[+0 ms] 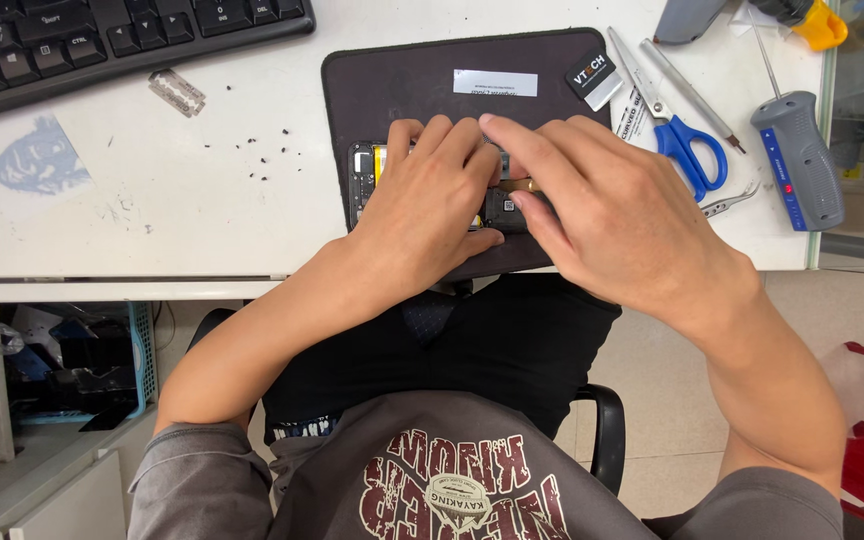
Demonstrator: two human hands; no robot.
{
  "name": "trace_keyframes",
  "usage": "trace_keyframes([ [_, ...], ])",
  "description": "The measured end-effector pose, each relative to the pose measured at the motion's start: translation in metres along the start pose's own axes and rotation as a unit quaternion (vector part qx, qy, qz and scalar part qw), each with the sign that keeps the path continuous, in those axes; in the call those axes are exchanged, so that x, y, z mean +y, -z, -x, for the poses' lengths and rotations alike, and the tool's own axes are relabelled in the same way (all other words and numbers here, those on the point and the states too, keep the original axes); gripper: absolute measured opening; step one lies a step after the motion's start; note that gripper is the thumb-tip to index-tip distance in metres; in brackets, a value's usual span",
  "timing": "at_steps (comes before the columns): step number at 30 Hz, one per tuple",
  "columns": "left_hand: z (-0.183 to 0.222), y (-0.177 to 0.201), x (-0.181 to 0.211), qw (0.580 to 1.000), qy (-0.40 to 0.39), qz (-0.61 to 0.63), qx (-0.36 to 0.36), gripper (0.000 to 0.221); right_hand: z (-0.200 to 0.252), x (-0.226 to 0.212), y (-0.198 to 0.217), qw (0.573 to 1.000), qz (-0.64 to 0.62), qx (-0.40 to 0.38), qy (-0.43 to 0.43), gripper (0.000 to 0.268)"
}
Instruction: The person uses a precision screwdriver and a power screwdriver to remove screws from the internal components of a disassembled smartphone. They carefully unscrew and remove a metal bracket from the camera module area.
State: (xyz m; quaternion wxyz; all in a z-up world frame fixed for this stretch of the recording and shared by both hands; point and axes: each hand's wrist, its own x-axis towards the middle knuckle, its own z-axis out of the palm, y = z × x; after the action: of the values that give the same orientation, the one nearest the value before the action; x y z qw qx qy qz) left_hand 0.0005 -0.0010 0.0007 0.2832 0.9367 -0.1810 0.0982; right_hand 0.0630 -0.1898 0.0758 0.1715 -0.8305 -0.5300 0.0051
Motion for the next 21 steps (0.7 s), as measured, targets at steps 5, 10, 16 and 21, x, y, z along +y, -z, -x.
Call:
trace_keyframes([
  [5, -0.007, -0.001, -0.002, 0.999, 0.001, -0.013, -0.038, 0.052, 0.000, -0.008, 0.000, 0.997, 0.053, 0.026, 0.041, 0.048],
  [10, -0.011, 0.000, -0.005, 0.999, 0.008, 0.006, -0.034, 0.054, -0.003, -0.017, 0.000, 0.996, 0.077, 0.019, 0.041, 0.051],
  [16, -0.010, -0.002, -0.005, 0.999, 0.005, -0.010, -0.036, 0.048, 0.000, -0.017, -0.002, 0.997, 0.054, 0.040, 0.041, 0.049],
  [21, -0.011, -0.005, -0.008, 0.999, 0.007, 0.018, -0.040, 0.055, 0.006, -0.014, -0.006, 0.997, 0.062, 0.014, 0.034, 0.053],
])
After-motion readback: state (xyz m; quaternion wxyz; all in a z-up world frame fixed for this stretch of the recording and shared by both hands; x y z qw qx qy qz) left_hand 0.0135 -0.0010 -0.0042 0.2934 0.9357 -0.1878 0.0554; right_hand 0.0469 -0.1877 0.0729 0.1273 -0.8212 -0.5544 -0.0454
